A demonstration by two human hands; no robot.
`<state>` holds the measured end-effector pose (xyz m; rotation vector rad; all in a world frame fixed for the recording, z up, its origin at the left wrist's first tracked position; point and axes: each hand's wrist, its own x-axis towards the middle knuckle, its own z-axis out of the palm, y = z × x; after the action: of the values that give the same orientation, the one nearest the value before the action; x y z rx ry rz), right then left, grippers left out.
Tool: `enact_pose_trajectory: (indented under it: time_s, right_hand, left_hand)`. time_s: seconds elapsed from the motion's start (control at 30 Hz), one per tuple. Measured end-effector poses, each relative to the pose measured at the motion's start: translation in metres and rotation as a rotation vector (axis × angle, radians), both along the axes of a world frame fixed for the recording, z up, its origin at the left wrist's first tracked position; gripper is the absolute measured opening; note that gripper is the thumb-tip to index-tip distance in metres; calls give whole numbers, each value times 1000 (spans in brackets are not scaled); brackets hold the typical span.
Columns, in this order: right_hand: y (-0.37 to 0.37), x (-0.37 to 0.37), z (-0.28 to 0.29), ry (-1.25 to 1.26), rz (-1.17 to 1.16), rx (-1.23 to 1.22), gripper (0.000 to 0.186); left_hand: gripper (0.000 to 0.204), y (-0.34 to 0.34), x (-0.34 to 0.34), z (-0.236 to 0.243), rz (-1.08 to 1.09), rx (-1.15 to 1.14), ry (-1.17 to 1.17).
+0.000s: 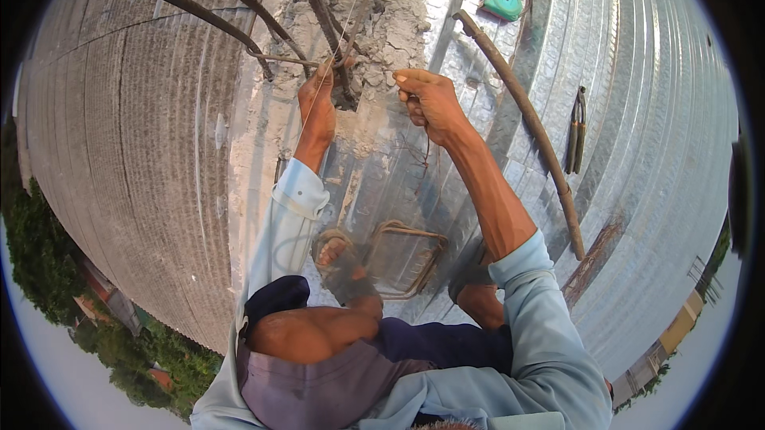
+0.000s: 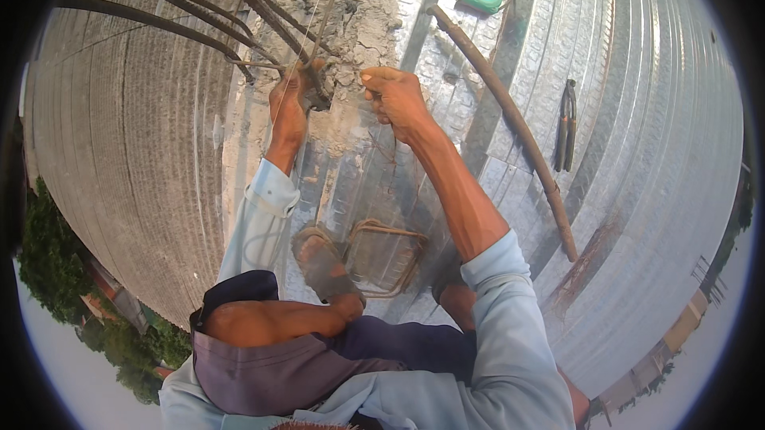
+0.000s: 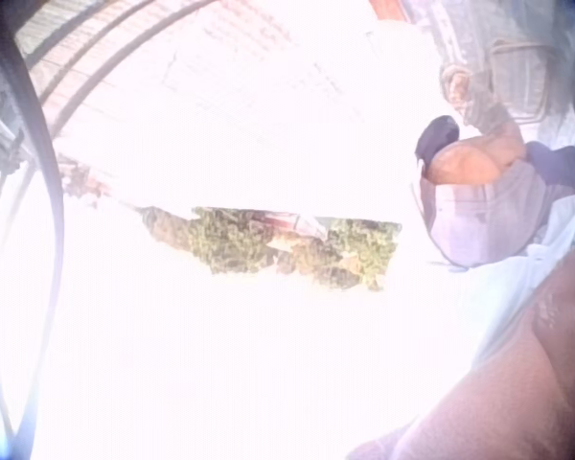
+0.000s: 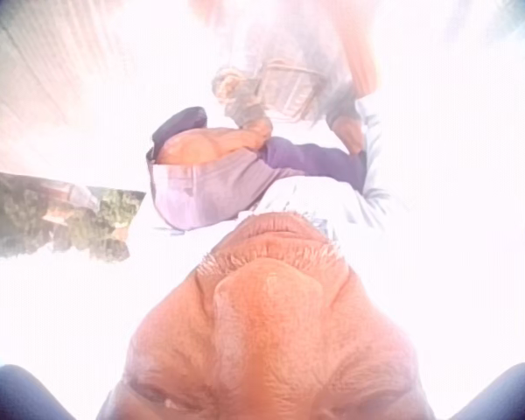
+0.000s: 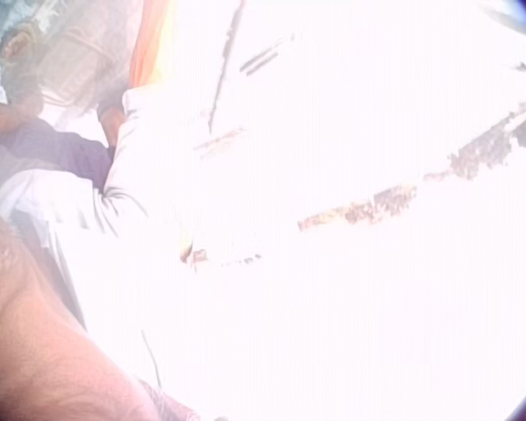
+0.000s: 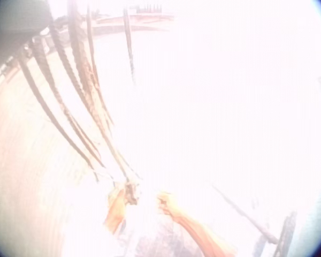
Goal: The person uses a wooden stick to break away concrete around protruding rebar on a corrugated metal roof. They then walk across the roof, pick up a bundle of thin wires, and return to the rebar to tie the wires around the metal rods.
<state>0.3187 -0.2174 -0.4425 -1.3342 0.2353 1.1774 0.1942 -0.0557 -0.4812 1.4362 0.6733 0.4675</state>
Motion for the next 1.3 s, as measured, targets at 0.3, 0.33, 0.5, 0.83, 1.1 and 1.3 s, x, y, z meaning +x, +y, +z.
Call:
enact_pose_trajectory:
  time_s: [0.3,0.33,0.5,0.83,1.1,1.3]
  right_hand:
    - [5,-2,-1,-53,4,-37,23]
    - [7,-2,0,-68,25,-46,22]
    - [15,11,-5,-502,322,-172,31]
    - [61,31,-1,-1237,667,-232,28]
    - [71,27,-21,-1148,580,-131,31]
    - [79,19,-27,-1024,632,50,27]
  left_hand:
    - [52,-2,7,-29,32,-288,-192]
    - [52,-4,8,-31,80,-291,-217]
    - [52,-4,3,-36,43,-266,-183]
    - [41,-2,-7,3,-4,449,178]
    - [39,-12,-3,8,47,920,516]
    - [42,-12,-5,16,21,961,668]
